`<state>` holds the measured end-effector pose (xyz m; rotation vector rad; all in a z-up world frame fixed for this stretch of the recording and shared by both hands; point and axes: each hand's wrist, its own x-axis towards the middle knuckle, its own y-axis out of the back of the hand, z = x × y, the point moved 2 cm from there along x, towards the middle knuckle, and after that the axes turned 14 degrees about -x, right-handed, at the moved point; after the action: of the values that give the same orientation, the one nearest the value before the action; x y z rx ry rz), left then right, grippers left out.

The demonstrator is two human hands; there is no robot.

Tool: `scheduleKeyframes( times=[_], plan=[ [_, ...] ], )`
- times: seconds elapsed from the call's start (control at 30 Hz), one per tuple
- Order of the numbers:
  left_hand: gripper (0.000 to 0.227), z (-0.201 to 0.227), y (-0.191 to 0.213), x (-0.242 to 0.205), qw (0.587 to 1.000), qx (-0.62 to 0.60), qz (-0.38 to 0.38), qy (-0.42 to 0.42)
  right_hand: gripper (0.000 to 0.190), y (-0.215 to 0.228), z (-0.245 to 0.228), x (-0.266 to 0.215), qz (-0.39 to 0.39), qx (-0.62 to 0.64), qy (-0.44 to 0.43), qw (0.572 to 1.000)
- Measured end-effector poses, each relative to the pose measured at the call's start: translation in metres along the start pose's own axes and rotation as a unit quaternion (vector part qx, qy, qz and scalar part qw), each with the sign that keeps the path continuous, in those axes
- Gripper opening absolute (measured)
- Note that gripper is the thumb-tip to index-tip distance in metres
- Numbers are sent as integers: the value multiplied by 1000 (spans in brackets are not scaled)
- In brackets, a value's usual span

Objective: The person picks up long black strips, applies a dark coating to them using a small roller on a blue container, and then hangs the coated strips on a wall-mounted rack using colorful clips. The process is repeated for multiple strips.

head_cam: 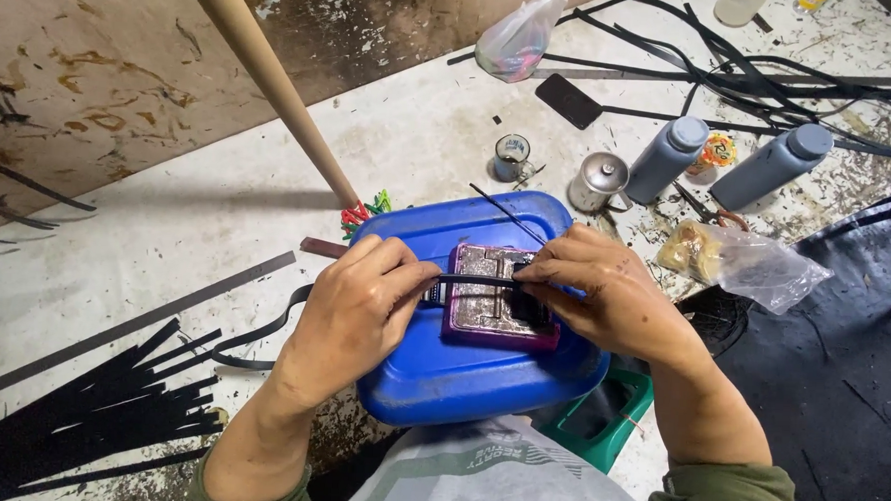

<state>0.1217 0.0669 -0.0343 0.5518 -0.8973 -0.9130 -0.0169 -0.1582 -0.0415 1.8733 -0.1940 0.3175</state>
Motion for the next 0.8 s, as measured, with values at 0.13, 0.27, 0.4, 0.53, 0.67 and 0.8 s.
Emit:
scheduleKeyframes(
  times=[0.13,0.27,0.4,0.53,0.67,0.8],
  plan=[
    [10,-3,-1,-1,1000,-1,-4,2,8,-2,-2,0,-7,-2,-19,1000],
    [10,-4,-2,-1,1000,1,-6,-2,9,-2,-5,0,-18,-14,-22,999],
    [9,-5,-4,-1,1000,2,-4,-8,10,-5,-3,-3,-6,-17,-19,1000],
    [8,-7,-5,-1,1000,10,-2,-20,10,-7,-2,-6,12,-15,-5,1000],
    [6,-5,-7,2,999,22,-3,-31,8,-8,1,-8,19,-12,-3,1000],
    [8,-5,-14,4,999,18,-5,-31,7,-5,3,-13,24,2,-17,1000]
  ],
)
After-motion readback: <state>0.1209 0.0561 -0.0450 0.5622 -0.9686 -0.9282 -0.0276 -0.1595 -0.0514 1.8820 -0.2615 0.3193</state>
